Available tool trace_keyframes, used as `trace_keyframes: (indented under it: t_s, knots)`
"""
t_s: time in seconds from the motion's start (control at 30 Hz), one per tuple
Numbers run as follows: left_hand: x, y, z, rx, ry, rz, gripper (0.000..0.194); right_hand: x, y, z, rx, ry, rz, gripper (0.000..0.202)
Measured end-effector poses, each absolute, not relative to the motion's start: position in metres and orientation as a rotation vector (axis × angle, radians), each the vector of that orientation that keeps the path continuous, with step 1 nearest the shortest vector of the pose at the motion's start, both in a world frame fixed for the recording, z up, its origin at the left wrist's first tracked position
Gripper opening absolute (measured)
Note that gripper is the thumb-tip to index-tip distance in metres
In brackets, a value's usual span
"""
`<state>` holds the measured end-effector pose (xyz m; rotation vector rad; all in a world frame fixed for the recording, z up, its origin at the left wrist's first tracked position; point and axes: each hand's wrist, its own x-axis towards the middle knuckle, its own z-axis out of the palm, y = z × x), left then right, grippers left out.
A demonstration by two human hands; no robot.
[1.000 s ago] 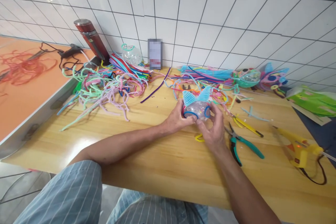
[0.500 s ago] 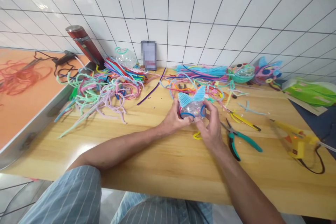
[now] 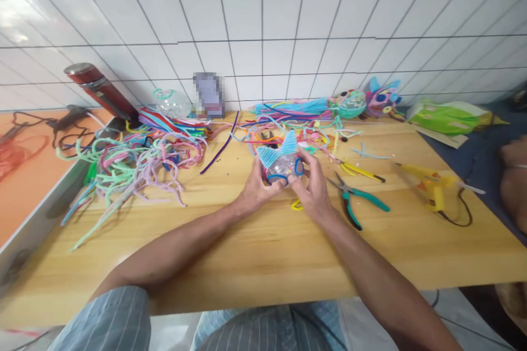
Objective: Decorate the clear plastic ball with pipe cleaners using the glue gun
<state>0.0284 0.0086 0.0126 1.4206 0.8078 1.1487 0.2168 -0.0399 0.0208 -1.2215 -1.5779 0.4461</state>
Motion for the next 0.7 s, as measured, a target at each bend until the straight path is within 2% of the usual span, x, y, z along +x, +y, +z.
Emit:
trace_keyframes:
  t_s: [0.17,0.3,0.43,0.57,0.63,0.7]
  knots:
    - [0.029,0.013,0.013,1.376,0.794,1.128,0.091,0.212,-0.039,0.039,-1.235,-1.618,0.397,0.063]
    - [0.028,0.017,0.012,1.297,0.757,1.116,0.092,0.228,-0.053,0.078,-1.350,-1.652,0.313,0.049]
    - [0.026,0.016,0.009,1.276,0.738,1.071,0.092,0.292,-0.104,0.104,-1.400,-1.184,0.413,0.031]
    - [0.027,0.011,0.006,1.288,0.738,1.014,0.096,0.383,-0.170,0.094,-1.290,-0.813,0.752,0.054]
    - [0.028,0.009,0.004,1.288,0.744,0.983,0.096,0.415,-0.192,0.081,-1.395,-0.767,0.713,0.062]
    - [0.028,0.008,0.002,1.293,0.737,0.965,0.094,0.433,-0.207,0.069,-1.531,-0.741,0.597,0.059]
